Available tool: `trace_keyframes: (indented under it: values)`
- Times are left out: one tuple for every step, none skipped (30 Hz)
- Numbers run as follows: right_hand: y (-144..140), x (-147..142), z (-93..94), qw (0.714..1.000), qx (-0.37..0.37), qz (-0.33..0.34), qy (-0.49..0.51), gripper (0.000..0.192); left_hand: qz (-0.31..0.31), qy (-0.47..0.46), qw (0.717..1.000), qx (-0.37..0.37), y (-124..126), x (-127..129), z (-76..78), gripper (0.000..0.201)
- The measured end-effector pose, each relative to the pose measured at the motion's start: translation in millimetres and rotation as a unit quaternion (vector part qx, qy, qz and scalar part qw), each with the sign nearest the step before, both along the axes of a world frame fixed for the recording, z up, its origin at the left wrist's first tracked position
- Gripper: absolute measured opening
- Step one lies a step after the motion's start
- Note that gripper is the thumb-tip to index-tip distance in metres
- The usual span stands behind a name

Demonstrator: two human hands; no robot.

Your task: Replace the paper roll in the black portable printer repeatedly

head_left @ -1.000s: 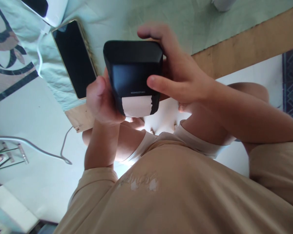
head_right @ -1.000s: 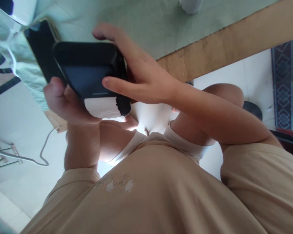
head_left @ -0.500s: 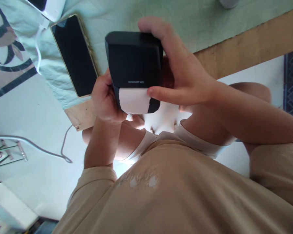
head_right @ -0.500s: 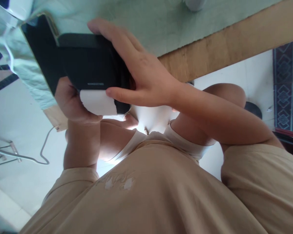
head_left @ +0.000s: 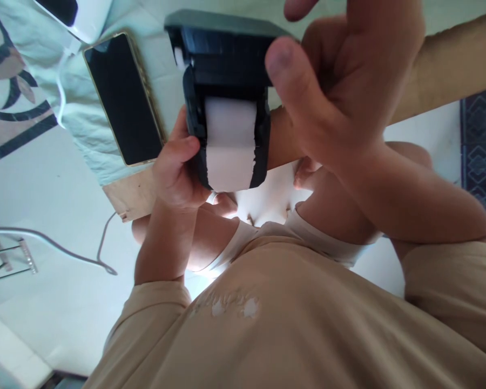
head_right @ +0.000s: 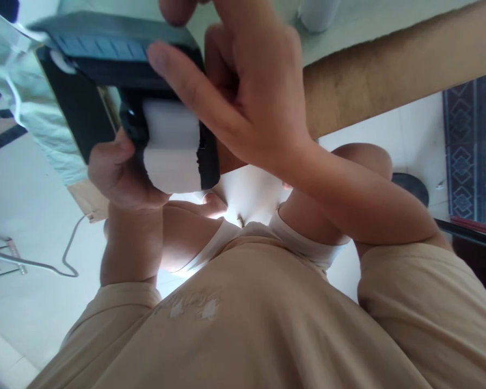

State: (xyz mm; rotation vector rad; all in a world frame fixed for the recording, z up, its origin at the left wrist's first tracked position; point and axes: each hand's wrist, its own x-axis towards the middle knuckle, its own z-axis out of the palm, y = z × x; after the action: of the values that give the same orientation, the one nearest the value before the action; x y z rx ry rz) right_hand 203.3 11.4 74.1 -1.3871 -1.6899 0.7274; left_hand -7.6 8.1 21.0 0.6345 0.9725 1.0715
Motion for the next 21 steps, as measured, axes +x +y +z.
trace_keyframes:
  values:
    - [1, -2, 1.4, 1.0, -0.002, -0.02, 0.003, 0.039, -0.009, -0.01, 1.0, 0.006, 0, 1, -0.7, 0.049]
    - [2, -3, 2.1, 0.999, -0.009, -0.027, 0.021, 0.034, -0.016, -0.016, 1.0, 0.014, 1, 2, -1.5, 0.052]
    - [4, -4, 2.0, 0.998, -0.012, -0.026, 0.048, 0.032, -0.02, -0.018, 0.999, 0.02, 1, 2, -2.4, 0.052]
    - [5, -5, 1.1, 0.997, -0.007, -0.024, 0.075, 0.03, -0.023, -0.014, 0.999, 0.026, 1, 2, -3.4, 0.051]
    - [7, -5, -0.4, 0.996, 0.002, -0.02, 0.09, 0.03, -0.023, -0.007, 0.999, 0.031, 1, 2, -4.4, 0.05]
    - [9, -5, -2.3, 0.997, 0.007, -0.011, 0.074, 0.029, -0.025, -0.002, 0.999, 0.035, 1, 1, -5.4, 0.05]
    - [10, -5, -4.2, 1.0, 0.004, 0.003, 0.03, 0.03, -0.027, 0.0, 0.999, 0.037, 1, 1, -6.3, 0.052]
    - [12, -5, -5.7, 0.999, -0.002, 0.019, -0.033, 0.033, -0.03, 0.0, 0.999, 0.037, 0, 0, -7.2, 0.054]
    - [13, -5, -6.4, 0.994, -0.015, 0.039, -0.103, 0.034, -0.034, -0.001, 0.999, 0.039, -1, -1, -8.0, 0.056]
    - [14, -5, -6.1, 0.984, -0.032, 0.062, -0.166, 0.034, -0.04, -0.002, 0.998, 0.044, -1, -2, -8.7, 0.058]
    - [14, -7, -4.8, 0.971, -0.052, 0.085, -0.216, 0.036, -0.044, -0.003, 0.998, 0.049, -2, -2, -9.3, 0.058]
    - [14, -8, -2.4, 0.96, -0.07, 0.101, -0.25, 0.04, -0.047, -0.006, 0.997, 0.053, -2, -3, -9.7, 0.057]
    - [13, -11, 0.8, 0.951, -0.082, 0.11, -0.276, 0.044, -0.049, -0.01, 0.997, 0.054, -3, -3, -10.1, 0.057]
    - [12, -13, 4.7, 0.94, -0.094, 0.115, -0.306, 0.045, -0.051, -0.015, 0.997, 0.053, -3, -4, -10.5, 0.057]
    - [11, -16, 8.8, 0.928, -0.109, 0.117, -0.335, 0.043, -0.051, -0.02, 0.997, 0.053, -3, -4, -10.8, 0.057]
    - [10, -19, 12.8, 0.917, -0.123, 0.115, -0.362, 0.042, -0.053, -0.023, 0.997, 0.055, -3, -4, -11.3, 0.059]
    - [9, -21, 16.3, 0.907, -0.134, 0.113, -0.382, 0.041, -0.054, -0.024, 0.996, 0.06, -3, -4, -12.0, 0.061]
    - [8, -23, 19.1, 0.899, -0.143, 0.111, -0.398, 0.041, -0.054, -0.022, 0.996, 0.065, -3, -4, -12.7, 0.063]
    - [8, -25, 20.9, 0.893, -0.151, 0.108, -0.41, 0.041, -0.053, -0.018, 0.996, 0.071, -4, -4, -13.4, 0.063]
    - [8, -25, 21.6, 0.89, -0.153, 0.107, -0.415, 0.042, -0.047, -0.015, 0.996, 0.076, -4, -3, -14.1, 0.062]
    - [8, -25, 21.4, 0.891, -0.15, 0.106, -0.416, 0.042, -0.04, -0.012, 0.996, 0.079, -4, -3, -14.5, 0.061]
